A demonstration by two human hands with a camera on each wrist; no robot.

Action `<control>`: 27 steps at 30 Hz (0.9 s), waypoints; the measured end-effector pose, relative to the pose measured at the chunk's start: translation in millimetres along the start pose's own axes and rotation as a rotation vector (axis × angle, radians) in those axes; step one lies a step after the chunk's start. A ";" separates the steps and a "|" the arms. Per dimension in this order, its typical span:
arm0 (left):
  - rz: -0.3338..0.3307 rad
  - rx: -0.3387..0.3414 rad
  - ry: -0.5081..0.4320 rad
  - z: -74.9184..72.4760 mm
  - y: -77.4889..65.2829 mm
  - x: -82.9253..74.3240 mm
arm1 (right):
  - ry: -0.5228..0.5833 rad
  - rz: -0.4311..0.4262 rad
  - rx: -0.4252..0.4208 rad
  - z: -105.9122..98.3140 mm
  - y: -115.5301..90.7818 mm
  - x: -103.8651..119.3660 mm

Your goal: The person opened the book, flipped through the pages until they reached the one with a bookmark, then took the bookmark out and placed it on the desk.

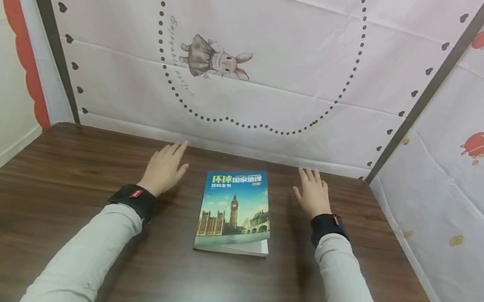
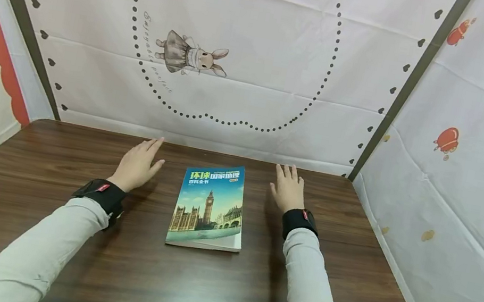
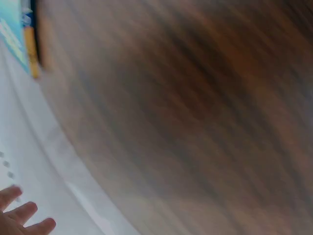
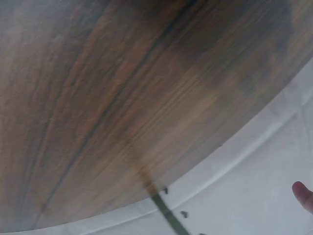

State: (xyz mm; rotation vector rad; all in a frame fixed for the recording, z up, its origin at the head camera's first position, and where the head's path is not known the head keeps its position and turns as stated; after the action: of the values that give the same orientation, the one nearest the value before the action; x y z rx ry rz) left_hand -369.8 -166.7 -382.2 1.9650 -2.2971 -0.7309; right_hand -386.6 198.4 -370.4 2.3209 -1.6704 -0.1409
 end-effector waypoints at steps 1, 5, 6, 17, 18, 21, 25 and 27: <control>0.034 -0.007 -0.027 -3.1 1.0 -5.3 | 0.000 -0.019 -0.027 -1.1 1.5 4.0; 0.143 -0.044 -0.137 -14.5 3.3 -30.9 | 0.060 -0.066 -0.103 -3.8 5.0 20.2; 0.173 -0.053 -0.150 -16.4 2.9 -37.3 | 0.084 -0.069 -0.108 -4.1 5.2 24.2; 0.516 -0.130 -0.099 -25.3 -16.7 -94.9 | 0.468 0.047 0.181 -4.9 -10.0 56.0; 0.544 -0.134 -0.093 -26.1 -18.9 -99.3 | 0.499 0.044 0.218 -4.7 -11.2 57.8; 0.613 -0.148 -0.079 -28.1 -25.6 -111.1 | 0.616 0.029 0.312 -4.0 -13.0 63.0; 0.676 -0.160 -0.104 -29.8 -35.1 -125.9 | 0.824 -0.053 0.370 9.3 -7.9 59.9; 0.704 -0.163 -0.129 -30.9 -40.0 -134.2 | 0.881 -0.084 0.378 11.7 -6.9 59.6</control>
State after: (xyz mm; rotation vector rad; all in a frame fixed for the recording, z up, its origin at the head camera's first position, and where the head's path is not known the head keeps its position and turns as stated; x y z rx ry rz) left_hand -295.9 -54.2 -332.7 0.9445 -2.6287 -0.9248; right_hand -363.5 142.4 -378.6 2.1600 -1.1886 1.0965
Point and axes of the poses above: each hand's wrist, its own y-axis towards the middle knuckle, its own z-axis out of the palm, x = y × z, the point moved 4 cm from there along y, towards the middle knuckle, and after that the axes turned 2 degrees about -z, right-handed, at the moved point
